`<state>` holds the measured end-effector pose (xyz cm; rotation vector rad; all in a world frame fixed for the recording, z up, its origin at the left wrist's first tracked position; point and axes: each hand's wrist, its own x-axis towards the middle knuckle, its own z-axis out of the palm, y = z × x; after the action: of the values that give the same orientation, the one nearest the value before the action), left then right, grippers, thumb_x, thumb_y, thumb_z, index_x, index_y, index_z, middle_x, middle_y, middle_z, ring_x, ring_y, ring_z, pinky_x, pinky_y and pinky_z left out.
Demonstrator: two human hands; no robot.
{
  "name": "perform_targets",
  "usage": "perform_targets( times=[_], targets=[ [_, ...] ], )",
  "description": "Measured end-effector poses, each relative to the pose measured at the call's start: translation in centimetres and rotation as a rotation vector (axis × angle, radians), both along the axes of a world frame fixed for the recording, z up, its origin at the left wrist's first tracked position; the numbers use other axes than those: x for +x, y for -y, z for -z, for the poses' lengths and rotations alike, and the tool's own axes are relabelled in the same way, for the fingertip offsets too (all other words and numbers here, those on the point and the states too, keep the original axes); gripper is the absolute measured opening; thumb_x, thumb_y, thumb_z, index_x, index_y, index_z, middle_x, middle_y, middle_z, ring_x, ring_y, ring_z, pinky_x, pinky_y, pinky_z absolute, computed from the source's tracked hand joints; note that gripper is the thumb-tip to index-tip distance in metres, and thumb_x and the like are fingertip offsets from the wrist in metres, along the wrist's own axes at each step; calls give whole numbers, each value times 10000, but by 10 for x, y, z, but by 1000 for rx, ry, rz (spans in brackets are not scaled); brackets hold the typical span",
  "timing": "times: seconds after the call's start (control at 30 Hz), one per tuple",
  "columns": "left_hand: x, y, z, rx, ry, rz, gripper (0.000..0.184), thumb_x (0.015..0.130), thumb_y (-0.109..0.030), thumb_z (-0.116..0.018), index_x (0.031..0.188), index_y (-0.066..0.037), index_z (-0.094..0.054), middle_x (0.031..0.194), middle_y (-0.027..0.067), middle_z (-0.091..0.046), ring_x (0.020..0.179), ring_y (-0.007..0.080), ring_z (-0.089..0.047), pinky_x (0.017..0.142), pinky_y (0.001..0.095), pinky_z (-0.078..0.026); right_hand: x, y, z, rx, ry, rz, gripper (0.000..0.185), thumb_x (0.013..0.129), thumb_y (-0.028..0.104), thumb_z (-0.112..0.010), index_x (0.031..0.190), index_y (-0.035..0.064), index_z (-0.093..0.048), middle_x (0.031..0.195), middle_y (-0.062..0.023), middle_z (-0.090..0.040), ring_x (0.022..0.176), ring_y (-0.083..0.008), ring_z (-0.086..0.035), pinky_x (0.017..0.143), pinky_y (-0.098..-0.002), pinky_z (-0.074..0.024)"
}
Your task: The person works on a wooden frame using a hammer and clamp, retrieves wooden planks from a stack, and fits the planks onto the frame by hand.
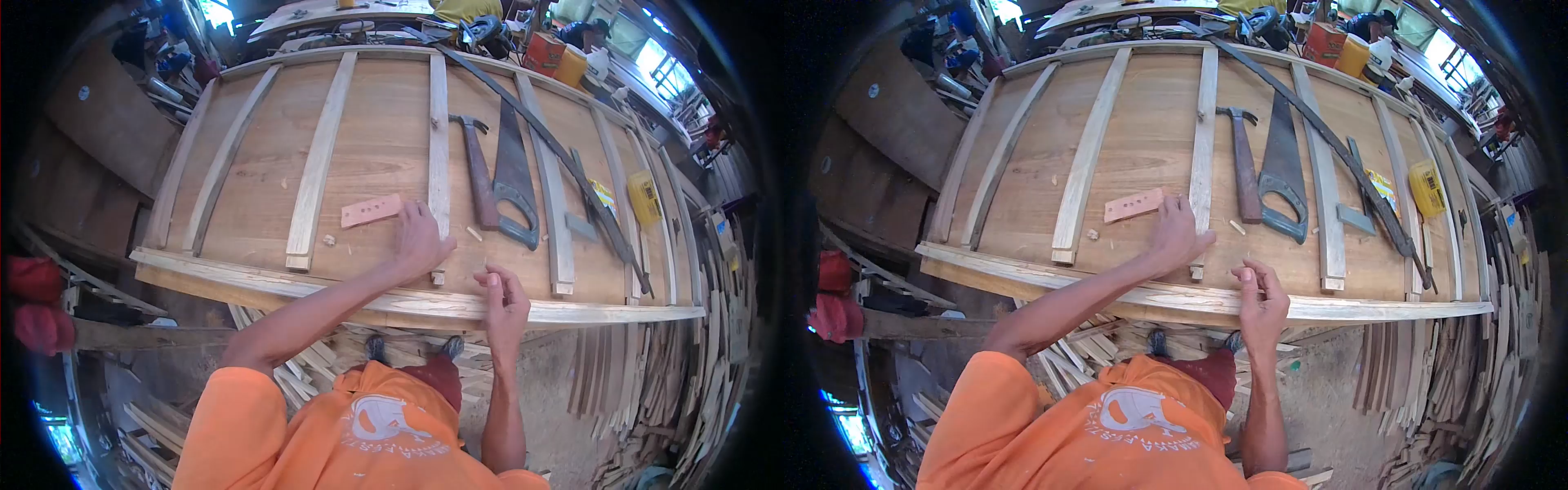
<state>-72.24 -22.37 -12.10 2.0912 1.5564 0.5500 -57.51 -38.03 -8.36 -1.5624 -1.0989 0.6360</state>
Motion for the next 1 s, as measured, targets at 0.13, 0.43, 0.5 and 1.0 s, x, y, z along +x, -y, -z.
perform_targets(
  times=[0.13, 0.43, 0.5, 1.0],
  targets=[
    [-2, 1, 4, 70, -9, 19, 1052, 825, -405, -807, 1467, 262, -309, 1370, 386, -444, 1298, 513, -461, 1094, 538, -437, 4, 2, -24, -52, -124, -74, 273, 1081, 196, -619, 1241, -15, -688, 1038, -115, -787, 992, -148, -717, 903, -304, -529],
    [-17, -56, -13, 187, 49, 83, 1120, 914, -511, -762, 1559, 193, -176, 1489, 413, -344, 1389, 532, -389, 1158, 567, -368, 20, -39, -68, -38, -82, -81, 239, 1073, 170, -632, 1175, -32, -710, 1000, -103, -775, 904, -128, -704, 836, -274, -550],
    [-23, -97, -15, 180, 70, 68, 1113, 926, -511, -753, 1556, 200, -172, 1499, 420, -329, 1396, 542, -385, 1167, 563, -364, 36, -62, -76, -19, -34, -164, 245, 1070, 183, -640, 1140, -37, -721, 947, -90, -769, 867, -122, -699, 813, -276, -554],
    [-39, -321, 130, 360, -257, 47, 789, 1040, -587, -538, 1487, 63, -512, 1551, 263, -506, 1454, 408, -468, 1232, 510, -353, 198, -382, -37, -161, 700, -272, 336, 1041, 346, -625, 1019, 61, -802, 841, -67, -768, 793, -141, -717, 773, -319, -554]
  ],
)
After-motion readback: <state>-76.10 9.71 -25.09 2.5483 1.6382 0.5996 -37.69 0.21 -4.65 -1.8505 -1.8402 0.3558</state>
